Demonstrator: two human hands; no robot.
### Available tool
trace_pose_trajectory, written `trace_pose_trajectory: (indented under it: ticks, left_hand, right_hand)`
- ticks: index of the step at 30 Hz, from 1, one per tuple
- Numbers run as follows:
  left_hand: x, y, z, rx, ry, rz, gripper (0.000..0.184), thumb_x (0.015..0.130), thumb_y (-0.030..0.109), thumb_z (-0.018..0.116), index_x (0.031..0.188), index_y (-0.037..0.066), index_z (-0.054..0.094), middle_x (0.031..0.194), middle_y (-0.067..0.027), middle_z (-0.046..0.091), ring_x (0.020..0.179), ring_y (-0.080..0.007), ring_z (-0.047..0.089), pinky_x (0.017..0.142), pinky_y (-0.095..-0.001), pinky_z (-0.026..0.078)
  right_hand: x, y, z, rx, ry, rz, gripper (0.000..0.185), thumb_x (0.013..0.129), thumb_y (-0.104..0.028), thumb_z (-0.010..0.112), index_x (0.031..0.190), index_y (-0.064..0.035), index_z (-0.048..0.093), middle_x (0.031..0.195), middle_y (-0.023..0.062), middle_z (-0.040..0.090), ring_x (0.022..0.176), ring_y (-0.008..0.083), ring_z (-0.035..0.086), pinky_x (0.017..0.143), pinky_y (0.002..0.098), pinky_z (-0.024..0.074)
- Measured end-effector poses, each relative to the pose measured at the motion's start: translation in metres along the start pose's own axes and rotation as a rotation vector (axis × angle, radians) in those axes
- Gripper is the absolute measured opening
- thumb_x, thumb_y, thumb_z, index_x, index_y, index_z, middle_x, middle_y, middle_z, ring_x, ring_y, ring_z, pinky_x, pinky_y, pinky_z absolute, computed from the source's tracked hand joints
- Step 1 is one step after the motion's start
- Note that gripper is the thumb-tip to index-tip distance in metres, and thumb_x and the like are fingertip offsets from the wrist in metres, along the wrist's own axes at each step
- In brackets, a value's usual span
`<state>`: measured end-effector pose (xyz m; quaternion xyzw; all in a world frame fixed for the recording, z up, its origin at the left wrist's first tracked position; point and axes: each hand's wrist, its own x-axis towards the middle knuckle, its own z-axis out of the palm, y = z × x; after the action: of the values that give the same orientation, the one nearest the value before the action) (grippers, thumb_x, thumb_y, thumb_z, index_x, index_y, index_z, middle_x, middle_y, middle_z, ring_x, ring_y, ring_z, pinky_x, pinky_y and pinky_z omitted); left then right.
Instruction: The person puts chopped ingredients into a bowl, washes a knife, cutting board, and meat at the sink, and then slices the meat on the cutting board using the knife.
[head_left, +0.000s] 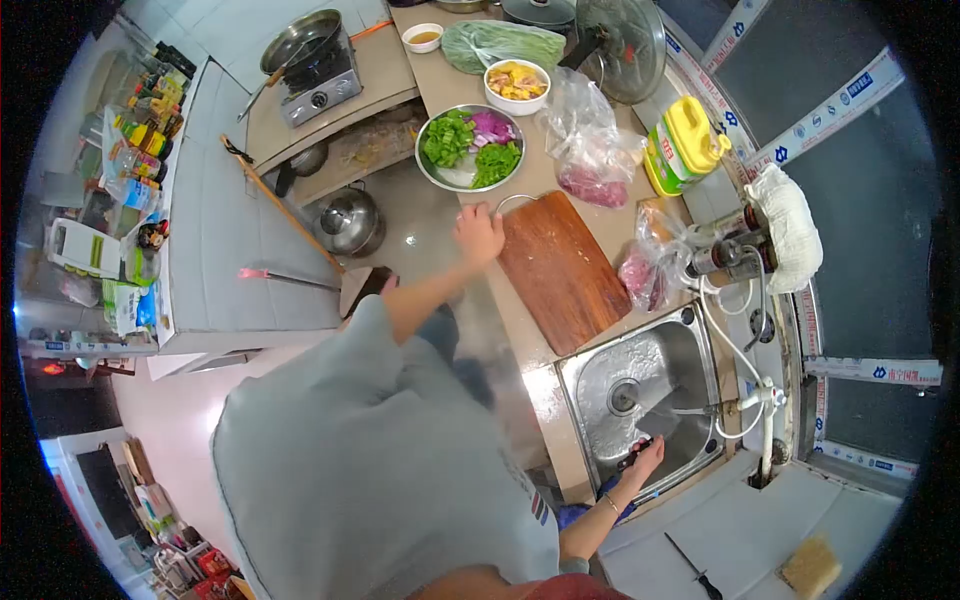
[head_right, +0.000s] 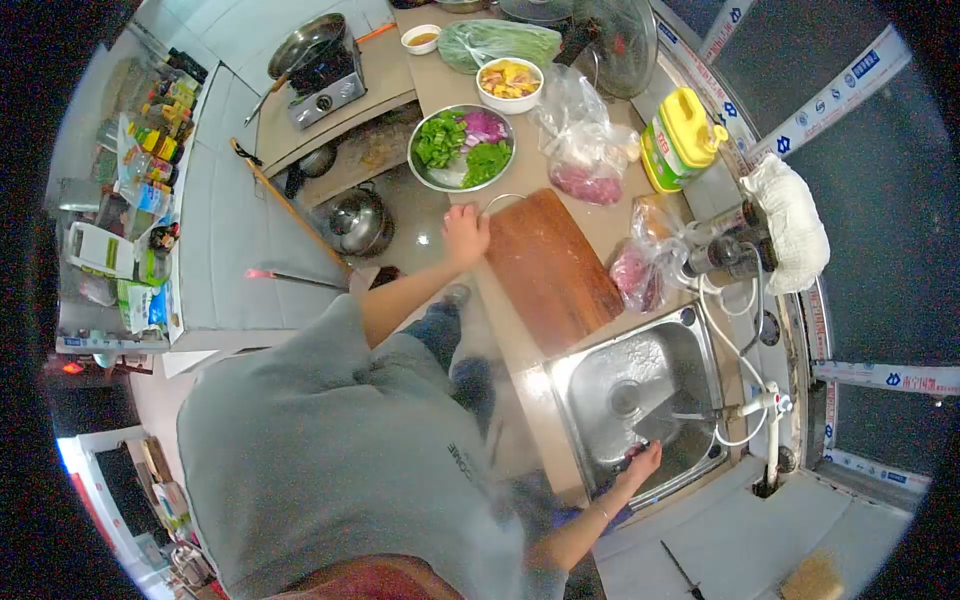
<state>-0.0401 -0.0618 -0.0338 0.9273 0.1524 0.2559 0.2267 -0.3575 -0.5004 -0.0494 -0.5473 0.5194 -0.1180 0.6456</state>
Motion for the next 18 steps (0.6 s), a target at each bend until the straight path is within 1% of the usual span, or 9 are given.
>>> trace_pose_trajectory:
  ticks: [4,5,6,9,10,13,15,16,18]
  left_hand:
    - [0.031,-0.007,0.02,-0.147,-0.457,-0.138,0.026,0.078,0.022,0.058,0.089,0.001,0.065,0.09,-0.0216,0.065,0.085,-0.0374,0.062,0.077,-0.0475,0.048]
    - [0.03,-0.019,0.047,-0.116,-0.488,-0.226,0.025,0.077,0.023,0.058,0.086,0.001,0.065,0.087,-0.0186,0.066,0.082,-0.0315,0.063,0.073,-0.0435,0.049]
    - [0.031,-0.003,0.025,-0.513,-0.53,-0.44,0.028,0.077,0.025,0.059,0.089,0.0,0.064,0.088,-0.0162,0.066,0.078,-0.0259,0.062,0.072,-0.04,0.049]
    - [0.04,-0.094,0.125,-0.763,-0.692,-0.547,0.017,0.083,0.012,0.054,0.092,-0.002,0.058,0.087,-0.0117,0.06,0.078,-0.0195,0.056,0.063,-0.0386,0.048]
    - [0.042,-0.036,0.051,-0.847,-0.642,-0.674,0.017,0.084,0.012,0.053,0.093,-0.002,0.058,0.09,-0.0125,0.06,0.081,-0.0214,0.058,0.065,-0.0399,0.049]
    - [0.061,-0.052,0.011,-0.993,-1.1,-0.709,0.018,0.091,0.013,0.047,0.098,0.002,0.06,0.094,-0.012,0.063,0.079,-0.0253,0.062,0.071,-0.0416,0.053]
    - [0.058,0.002,-0.068,-0.966,-1.228,-0.843,0.028,0.096,0.018,0.045,0.116,0.003,0.057,0.108,-0.0104,0.064,0.102,-0.0223,0.06,0.089,-0.0327,0.048]
    - [0.052,-0.001,-0.076,-0.946,-1.254,-0.827,0.032,0.098,0.027,0.044,0.118,0.004,0.055,0.104,-0.0064,0.065,0.101,-0.019,0.06,0.089,-0.0284,0.046]
    - [0.053,-0.031,-0.08,-0.963,-1.512,-0.689,0.036,0.097,0.035,0.047,0.121,0.009,0.052,0.091,0.0012,0.062,0.071,-0.0077,0.057,0.056,-0.0237,0.049]
  right_hand:
    - [0.019,0.009,-0.012,-0.188,-0.079,-0.046,0.027,0.093,-0.015,0.045,0.117,-0.0061,0.054,0.086,0.0013,0.058,0.069,0.0122,0.051,0.057,0.0281,0.0426]
    - [0.0,-0.003,0.004,-0.104,0.017,-0.074,0.016,0.09,-0.009,0.044,0.098,-0.0056,0.057,0.07,-0.0016,0.052,0.061,0.0081,0.046,0.053,0.0247,0.036]
    - [0.006,-0.001,0.0,-0.071,-0.019,-0.064,0.012,0.09,-0.009,0.043,0.092,-0.0055,0.055,0.068,-0.0004,0.052,0.059,0.0088,0.047,0.051,0.0255,0.0367]
    - [0.008,-0.008,-0.005,-0.053,-0.08,-0.045,0.013,0.093,-0.012,0.043,0.092,-0.0074,0.055,0.068,0.0039,0.056,0.055,0.0116,0.051,0.048,0.0252,0.0397]
    - [0.006,-0.01,-0.006,-0.036,-0.1,-0.047,0.015,0.095,-0.015,0.043,0.097,-0.0076,0.056,0.068,0.0042,0.057,0.055,0.0119,0.052,0.048,0.0251,0.0406]
    - [0.019,-0.013,-0.016,0.036,-0.132,-0.009,0.011,0.093,-0.013,0.045,0.093,-0.0078,0.055,0.069,0.0045,0.057,0.057,0.0117,0.053,0.05,0.0251,0.0433]
    - [0.049,0.012,-0.03,0.016,-0.023,0.032,0.023,0.092,-0.014,0.047,0.107,-0.0026,0.059,0.081,0.0019,0.061,0.067,0.0115,0.055,0.063,0.0253,0.0458]
    - [0.027,-0.011,-0.025,0.046,-0.146,0.025,0.018,0.092,-0.015,0.047,0.101,-0.004,0.058,0.076,0.0024,0.06,0.062,0.0109,0.053,0.058,0.0254,0.0447]
    - [0.012,-0.025,-0.013,0.086,-0.09,0.054,0.018,0.095,-0.021,0.047,0.095,-0.0053,0.056,0.069,0.0031,0.056,0.054,0.0108,0.05,0.05,0.0259,0.0411]
